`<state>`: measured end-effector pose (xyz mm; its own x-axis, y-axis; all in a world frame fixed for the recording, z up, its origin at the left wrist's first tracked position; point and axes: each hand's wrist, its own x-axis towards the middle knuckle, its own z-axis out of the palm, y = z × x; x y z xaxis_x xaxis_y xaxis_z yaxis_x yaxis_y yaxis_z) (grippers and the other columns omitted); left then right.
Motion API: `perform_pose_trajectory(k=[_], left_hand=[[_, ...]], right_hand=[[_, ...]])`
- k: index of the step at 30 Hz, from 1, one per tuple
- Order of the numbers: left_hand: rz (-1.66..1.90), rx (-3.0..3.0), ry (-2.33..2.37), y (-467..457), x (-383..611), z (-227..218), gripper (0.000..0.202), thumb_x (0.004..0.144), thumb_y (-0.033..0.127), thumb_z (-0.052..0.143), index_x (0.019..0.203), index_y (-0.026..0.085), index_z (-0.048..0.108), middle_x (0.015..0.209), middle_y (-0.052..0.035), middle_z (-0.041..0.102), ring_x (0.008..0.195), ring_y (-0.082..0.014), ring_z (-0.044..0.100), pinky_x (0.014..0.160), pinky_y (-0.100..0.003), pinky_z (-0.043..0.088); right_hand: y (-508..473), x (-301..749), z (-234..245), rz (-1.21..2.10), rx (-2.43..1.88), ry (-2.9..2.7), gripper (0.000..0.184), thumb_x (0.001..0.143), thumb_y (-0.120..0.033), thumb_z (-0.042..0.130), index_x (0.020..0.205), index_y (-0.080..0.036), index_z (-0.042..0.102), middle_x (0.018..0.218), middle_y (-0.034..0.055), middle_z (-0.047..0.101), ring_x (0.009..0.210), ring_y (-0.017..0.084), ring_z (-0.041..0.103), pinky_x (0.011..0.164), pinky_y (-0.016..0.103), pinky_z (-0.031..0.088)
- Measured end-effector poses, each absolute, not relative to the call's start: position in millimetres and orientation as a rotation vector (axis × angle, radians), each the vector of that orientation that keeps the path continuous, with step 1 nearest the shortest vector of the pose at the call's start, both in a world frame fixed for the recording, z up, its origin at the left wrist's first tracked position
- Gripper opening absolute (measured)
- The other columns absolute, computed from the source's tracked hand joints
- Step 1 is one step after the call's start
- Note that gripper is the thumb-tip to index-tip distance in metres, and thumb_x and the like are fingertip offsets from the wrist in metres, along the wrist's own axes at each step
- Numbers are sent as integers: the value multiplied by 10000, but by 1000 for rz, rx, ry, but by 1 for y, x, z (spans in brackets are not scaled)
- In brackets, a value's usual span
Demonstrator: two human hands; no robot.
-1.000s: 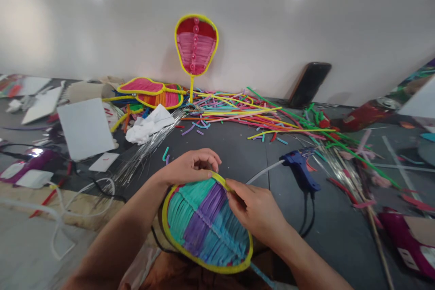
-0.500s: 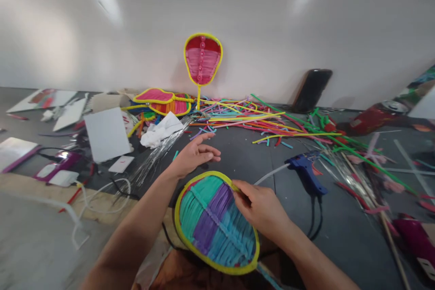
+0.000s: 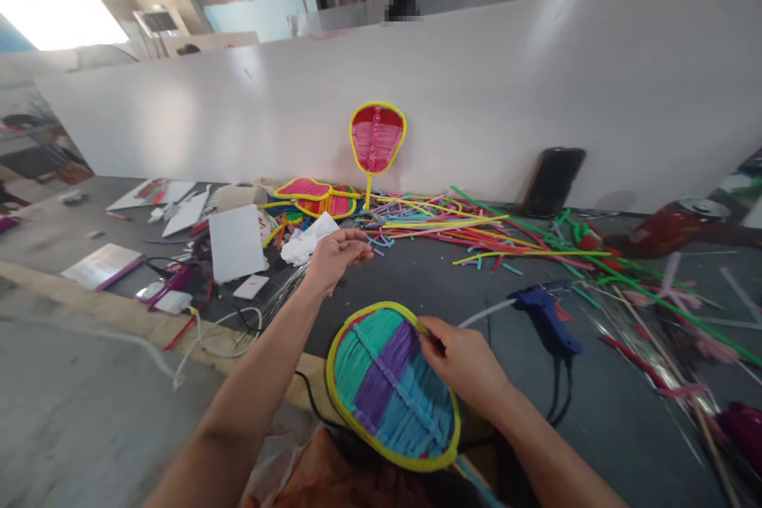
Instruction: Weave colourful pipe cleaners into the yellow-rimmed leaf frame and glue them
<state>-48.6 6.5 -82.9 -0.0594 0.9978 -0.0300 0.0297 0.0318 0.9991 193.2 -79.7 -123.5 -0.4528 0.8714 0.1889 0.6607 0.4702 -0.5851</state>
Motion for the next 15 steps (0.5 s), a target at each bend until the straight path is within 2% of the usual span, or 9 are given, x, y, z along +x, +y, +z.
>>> perform_pose_trajectory(k=[5,10,15], left_hand=[[1163,1229,1340,8,-58,-75,411,596,351,799,906,127,649,813,-91,730,732,-191,696,724,-333,555],[1267,1297,1475,13,-72,-69,347,577,417,802,666,136,620,591,-13,648,552,-124,604,598,-255,502],[1308,1389,1580,14,-96,-54,362,599,453,772,598,148,577,533,13,585,492,-92,535,540,-225,454]], right_hand=[[-80,193,-120,588,-1270,-2272,241,853,-183,461,952,-208,679,714,3,728,594,149,677,535,216,417],[-80,194,-122,538,-1263,-2301,245,869,-205,438,947,-212,670,677,3,711,565,154,663,521,219,401],[-79,195,-125,544,-1266,-2309,255,861,-198,462,1012,-199,668,724,14,733,612,165,689,547,220,425]])
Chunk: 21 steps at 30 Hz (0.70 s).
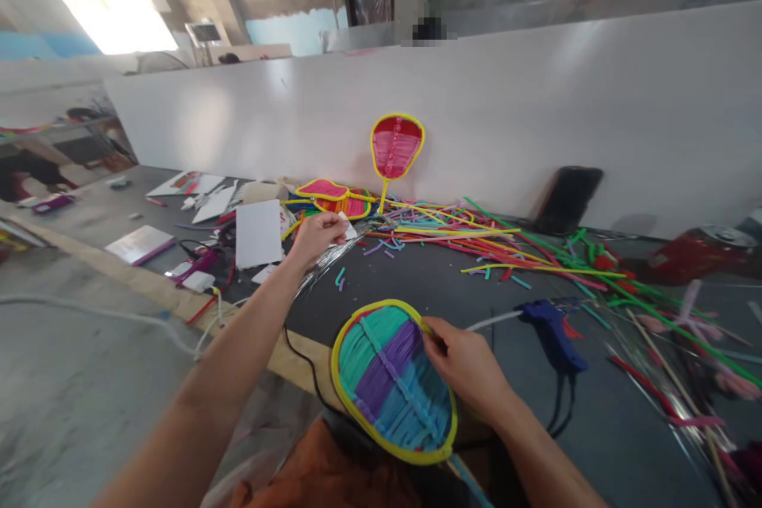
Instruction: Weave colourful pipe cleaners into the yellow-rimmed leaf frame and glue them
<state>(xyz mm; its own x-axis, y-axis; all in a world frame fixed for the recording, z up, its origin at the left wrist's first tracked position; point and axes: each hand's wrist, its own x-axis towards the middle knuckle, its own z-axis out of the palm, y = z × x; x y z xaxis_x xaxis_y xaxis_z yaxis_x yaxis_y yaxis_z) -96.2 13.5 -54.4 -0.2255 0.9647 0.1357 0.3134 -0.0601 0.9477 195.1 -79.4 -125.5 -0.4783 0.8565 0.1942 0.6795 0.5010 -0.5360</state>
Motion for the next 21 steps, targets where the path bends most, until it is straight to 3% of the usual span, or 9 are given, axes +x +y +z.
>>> perform_pose_trajectory(k=[6,10,16,18,21], left_hand=[[1248,1477,1775,9,-137,-45,239,660,373,678,652,153,586,616,-20,641,543,-119,592,575,-247,494],[1085,1570,1920,10,-161,-51,153,636,256,646,750,154,631,761,-55,700,725,-177,664,699,-281,519],[687,1764,2144,18,-179,-70,399,529,217,726,927,194,709,1023,-49,717,1028,-282,621,908,-332,457],[593,1807,2209,20,-179,-78,426,567,235,718,993,216,704,1117,-46,696,1086,-280,597,931,-321,438],[513,1840,2322,22,-176,-85,305,689,221,626,981,208,711,1137,-70,688,1081,-274,601,910,-321,437]], right_hand=[[-80,196,-127,526,-1283,-2326,242,874,-197,461,992,-212,671,697,1,727,586,158,685,535,214,415],[-79,196,-128,554,-1312,-2340,246,872,-198,480,1025,-212,672,754,15,747,667,178,711,573,222,428],[-77,195,-130,615,-1354,-2364,256,875,-210,465,1030,-217,668,815,27,754,711,172,708,606,219,412],[-77,194,-130,629,-1355,-2377,244,878,-217,457,999,-221,669,781,21,744,685,165,695,592,218,393],[-77,194,-130,654,-1345,-2394,239,886,-222,443,978,-219,664,733,11,724,654,159,679,578,219,375]])
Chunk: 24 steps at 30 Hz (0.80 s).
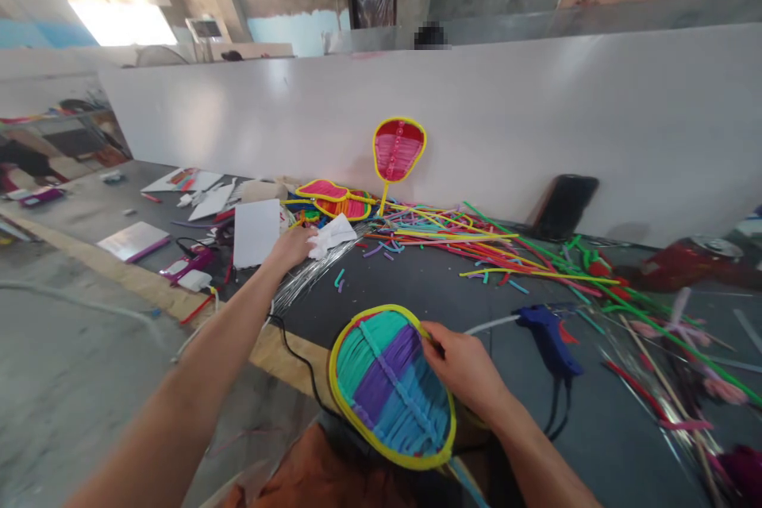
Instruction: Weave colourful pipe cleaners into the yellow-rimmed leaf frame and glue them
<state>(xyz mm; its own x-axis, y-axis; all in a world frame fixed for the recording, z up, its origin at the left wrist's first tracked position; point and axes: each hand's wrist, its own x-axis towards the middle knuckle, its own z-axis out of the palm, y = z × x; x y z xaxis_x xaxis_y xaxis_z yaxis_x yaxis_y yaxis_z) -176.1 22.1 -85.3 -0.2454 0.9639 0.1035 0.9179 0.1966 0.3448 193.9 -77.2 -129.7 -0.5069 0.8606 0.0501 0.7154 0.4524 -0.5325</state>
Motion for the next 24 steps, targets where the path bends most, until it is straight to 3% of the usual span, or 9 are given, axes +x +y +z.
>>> perform_pose_trajectory(k=[4,13,19,24], left_hand=[[512,1868,2465,24,-171,-79,230,807,245,518,920,193,712,1101,-84,700,1050,-274,608,863,-328,435],[680,2010,2473,35,-137,-65,331,878,414,468,894,175,696,900,-65,726,849,-219,641,723,-278,419],[769,2186,2258,38,-108,-70,320,872,364,480,1061,199,678,1093,-73,691,983,-220,609,785,-273,413],[911,2170,2172,31,-82,-69,329,888,396,443,861,153,663,812,-64,689,760,-185,607,705,-266,421]], right_hand=[[-77,194,-128,666,-1361,-2395,236,891,-216,441,968,-214,664,727,10,717,656,162,677,573,222,367],[-76,194,-127,678,-1391,-2381,266,888,-199,472,1060,-230,672,845,20,756,734,165,703,613,217,392],[-75,194,-126,661,-1395,-2383,269,886,-203,482,1077,-225,671,868,24,760,748,171,706,624,220,404],[-76,195,-125,664,-1385,-2387,277,888,-202,470,1080,-226,668,898,27,762,762,167,709,634,216,417]])
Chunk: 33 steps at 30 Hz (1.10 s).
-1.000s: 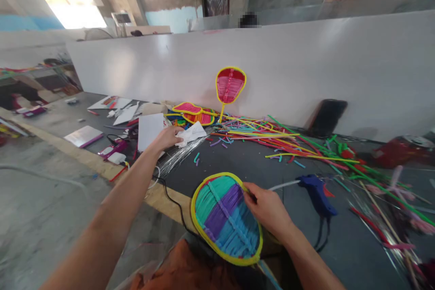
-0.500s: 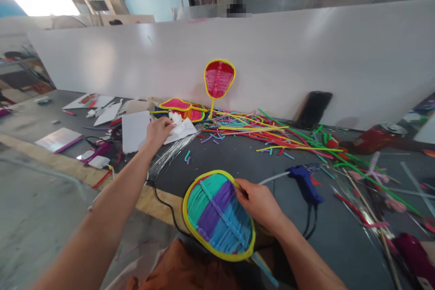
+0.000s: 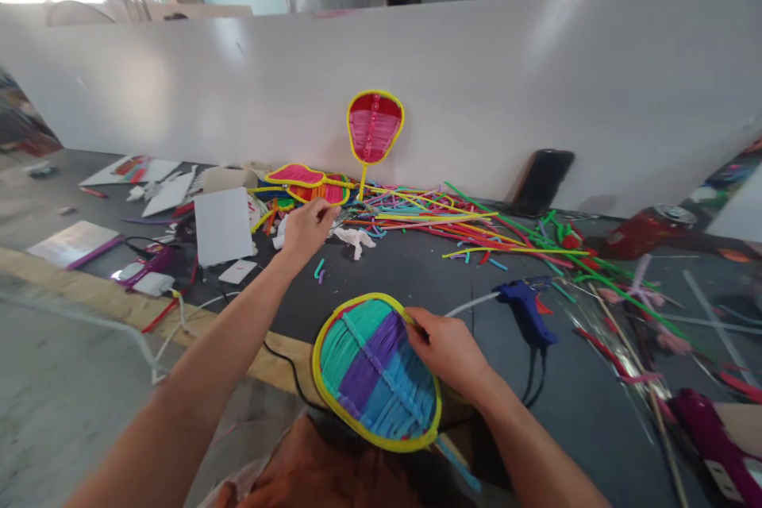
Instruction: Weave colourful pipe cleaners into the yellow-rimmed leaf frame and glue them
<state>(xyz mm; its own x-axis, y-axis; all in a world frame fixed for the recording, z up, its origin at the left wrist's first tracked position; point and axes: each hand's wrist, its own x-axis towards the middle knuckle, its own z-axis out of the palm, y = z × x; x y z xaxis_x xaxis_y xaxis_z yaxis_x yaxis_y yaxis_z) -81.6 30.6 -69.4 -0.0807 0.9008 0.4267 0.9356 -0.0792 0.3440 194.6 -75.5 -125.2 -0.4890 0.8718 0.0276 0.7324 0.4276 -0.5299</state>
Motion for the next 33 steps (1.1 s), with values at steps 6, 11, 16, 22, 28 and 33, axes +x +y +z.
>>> perform_pose_trajectory(k=[6,11,16,22,28,33], left_hand=[[-924,-2447,-1990,18,-59,-68,275,839,241,420,945,178,665,793,-14,701,758,-148,644,730,-230,486],[-1028,-2707,-1790,3,-48,-65,387,811,271,504,1163,189,641,1241,-90,618,1173,-230,549,1041,-355,386],[-1109,-2817,-2267,-23,-54,-74,490,870,517,468,1167,152,606,1102,-115,688,958,-232,660,856,-342,511],[-1033,-3213,-2789,-62,-67,-93,628,664,406,761,1199,171,529,1160,-110,666,1054,-232,632,891,-337,498],[-1577,-2916,-2841,-82,-58,-89,388,699,370,735,990,145,610,942,-48,701,864,-183,647,763,-279,504],[-1706,-2877,-2599,-93,-52,-73,365,752,415,695,1019,168,667,933,-29,709,849,-179,637,736,-243,501]], right_hand=[[-76,194,-126,661,-1396,-2391,276,887,-208,471,1083,-225,665,876,24,762,755,170,715,623,217,424],[-75,194,-127,666,-1391,-2369,276,889,-218,468,1078,-218,668,866,29,764,741,173,716,623,220,436],[-75,197,-124,675,-1368,-2298,282,868,-201,475,1073,-203,669,838,28,760,703,163,711,613,214,458],[-75,204,-125,494,-1283,-2181,288,879,-232,471,1088,-186,665,855,39,761,695,158,709,644,231,514],[-70,211,-129,330,-1125,-2106,287,903,-242,469,1091,-166,671,943,84,759,760,168,727,725,252,572],[-69,210,-130,238,-1034,-2072,281,915,-244,464,1087,-164,672,958,94,758,815,182,733,742,258,589]])
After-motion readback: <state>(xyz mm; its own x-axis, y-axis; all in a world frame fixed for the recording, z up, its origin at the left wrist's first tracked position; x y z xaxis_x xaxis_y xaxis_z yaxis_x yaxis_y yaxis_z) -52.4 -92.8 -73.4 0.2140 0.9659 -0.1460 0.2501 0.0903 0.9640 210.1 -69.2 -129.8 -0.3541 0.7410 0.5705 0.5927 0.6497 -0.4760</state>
